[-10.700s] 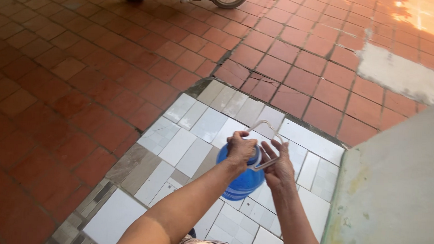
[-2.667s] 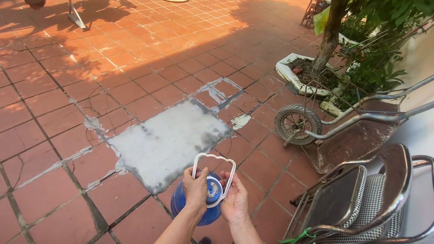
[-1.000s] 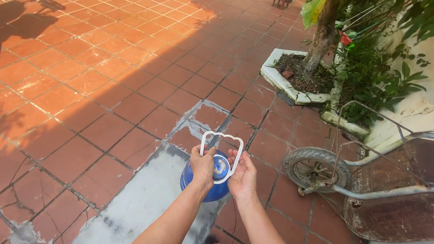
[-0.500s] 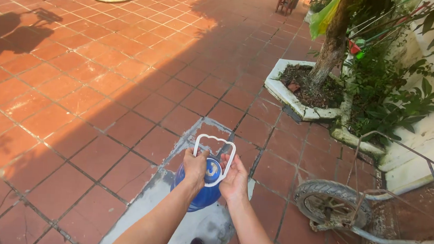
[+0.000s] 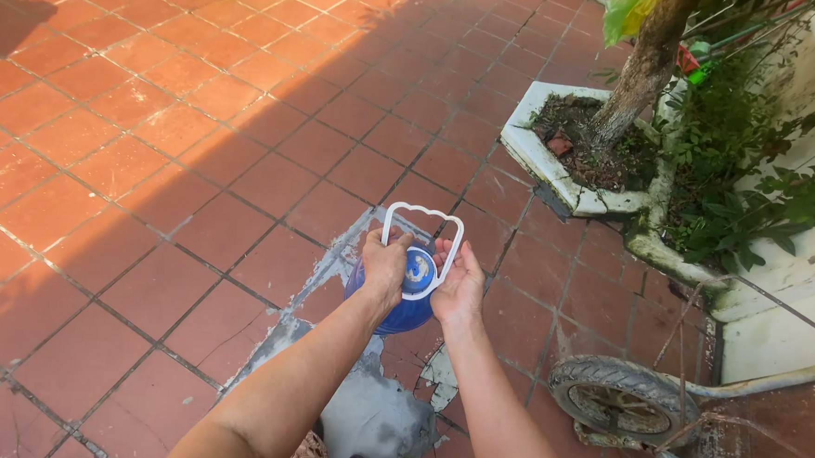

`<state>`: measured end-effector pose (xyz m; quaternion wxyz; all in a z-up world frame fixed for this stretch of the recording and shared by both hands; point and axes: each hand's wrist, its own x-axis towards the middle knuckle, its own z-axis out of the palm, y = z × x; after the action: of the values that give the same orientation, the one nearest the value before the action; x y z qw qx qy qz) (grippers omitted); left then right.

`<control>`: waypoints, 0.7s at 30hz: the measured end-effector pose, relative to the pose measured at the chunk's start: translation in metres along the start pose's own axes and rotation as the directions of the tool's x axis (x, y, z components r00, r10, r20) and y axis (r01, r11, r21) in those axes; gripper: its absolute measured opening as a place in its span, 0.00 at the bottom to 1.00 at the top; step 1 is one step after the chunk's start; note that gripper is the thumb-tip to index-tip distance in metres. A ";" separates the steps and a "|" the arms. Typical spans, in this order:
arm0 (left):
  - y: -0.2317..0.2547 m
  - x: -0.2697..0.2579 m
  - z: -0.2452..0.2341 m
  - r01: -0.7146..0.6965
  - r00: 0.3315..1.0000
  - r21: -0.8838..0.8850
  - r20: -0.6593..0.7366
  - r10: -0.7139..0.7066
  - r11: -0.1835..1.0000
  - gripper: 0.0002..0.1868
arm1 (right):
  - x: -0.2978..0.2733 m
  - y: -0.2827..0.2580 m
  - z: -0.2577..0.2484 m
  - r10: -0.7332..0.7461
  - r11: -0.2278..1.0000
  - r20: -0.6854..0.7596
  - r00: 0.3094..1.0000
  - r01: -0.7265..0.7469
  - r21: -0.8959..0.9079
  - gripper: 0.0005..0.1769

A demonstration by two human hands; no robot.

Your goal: The recorder picks up a large blue water bottle from a basket, carries it across a courtyard, and places it into a bucket.

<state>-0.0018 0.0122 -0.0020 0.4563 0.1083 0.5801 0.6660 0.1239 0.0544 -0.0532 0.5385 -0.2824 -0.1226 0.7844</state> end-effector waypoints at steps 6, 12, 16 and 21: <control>0.012 0.083 0.016 0.028 1.000 -0.032 -0.010 -0.028 0.999 0.19 | 0.065 0.008 0.027 -0.036 0.999 0.008 0.999 0.037 -0.024 0.17; 0.029 0.202 -0.016 0.063 0.995 -0.065 -0.075 -0.068 0.996 0.15 | 0.171 0.070 0.064 0.008 0.997 0.003 1.000 -0.008 -0.071 0.19; 0.053 0.291 -0.045 0.099 0.982 0.009 -0.162 -0.096 0.995 0.13 | 0.236 0.130 0.094 0.081 0.993 -0.004 0.997 -0.081 -0.083 0.19; 0.106 0.349 -0.067 0.088 0.966 0.075 -0.249 -0.067 0.993 0.14 | 0.293 0.175 0.147 0.115 0.991 -0.048 0.992 -0.118 -0.067 0.18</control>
<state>-0.2933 0.2321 -0.0641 0.4015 0.0214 0.6641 0.6303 -0.1726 0.2705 -0.1124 0.4841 -0.3251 -0.1212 0.8033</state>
